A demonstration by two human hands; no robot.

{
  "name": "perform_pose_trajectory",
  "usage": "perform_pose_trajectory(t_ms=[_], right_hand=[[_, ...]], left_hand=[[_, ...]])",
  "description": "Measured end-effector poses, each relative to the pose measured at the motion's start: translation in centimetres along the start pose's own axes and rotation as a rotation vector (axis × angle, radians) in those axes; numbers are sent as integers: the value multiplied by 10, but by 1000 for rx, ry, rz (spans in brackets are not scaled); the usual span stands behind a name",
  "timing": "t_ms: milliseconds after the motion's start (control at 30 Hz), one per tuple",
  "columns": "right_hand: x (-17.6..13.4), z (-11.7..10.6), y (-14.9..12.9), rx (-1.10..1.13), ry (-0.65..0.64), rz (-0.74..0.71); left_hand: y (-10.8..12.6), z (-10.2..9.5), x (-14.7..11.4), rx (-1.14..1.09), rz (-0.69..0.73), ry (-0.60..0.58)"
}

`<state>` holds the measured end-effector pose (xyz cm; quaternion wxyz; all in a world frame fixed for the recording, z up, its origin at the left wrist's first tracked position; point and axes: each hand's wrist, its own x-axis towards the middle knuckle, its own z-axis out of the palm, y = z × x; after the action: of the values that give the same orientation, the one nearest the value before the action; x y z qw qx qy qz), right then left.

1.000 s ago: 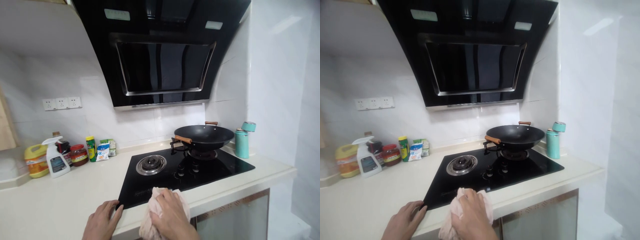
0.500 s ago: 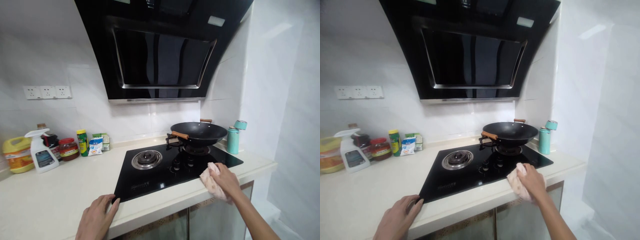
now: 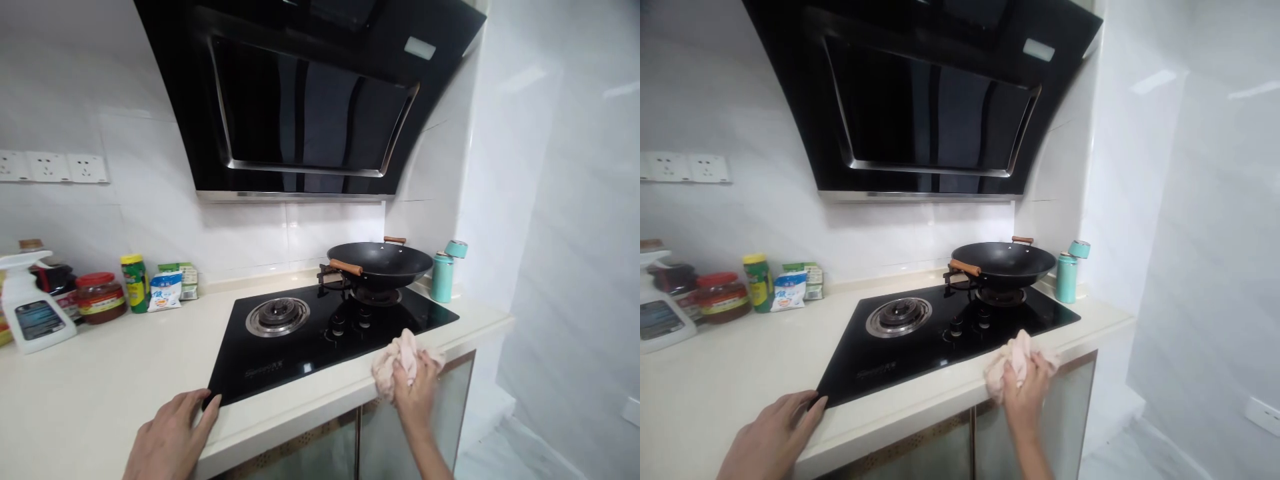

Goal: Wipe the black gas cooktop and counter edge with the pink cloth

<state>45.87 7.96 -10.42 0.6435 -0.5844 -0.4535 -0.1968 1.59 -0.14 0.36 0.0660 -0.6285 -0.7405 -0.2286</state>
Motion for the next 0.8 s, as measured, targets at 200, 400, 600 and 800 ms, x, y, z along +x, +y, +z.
perform_pose_trajectory(t_ms=[200, 400, 600, 800], right_hand=[[-97, 4, -90, 139, -202, -239], [-94, 0, -90, 185, -261, -525], [-30, -20, -12, 37, -392, -613], [6, -40, 48, -154, -534, -439]], left_hand=[[-1, -1, 2, -19, -5, 3], [2, -4, 0, 4, 10, 23], [1, -3, -1, 24, 20, 15], [2, 1, -6, 31, 43, 67]])
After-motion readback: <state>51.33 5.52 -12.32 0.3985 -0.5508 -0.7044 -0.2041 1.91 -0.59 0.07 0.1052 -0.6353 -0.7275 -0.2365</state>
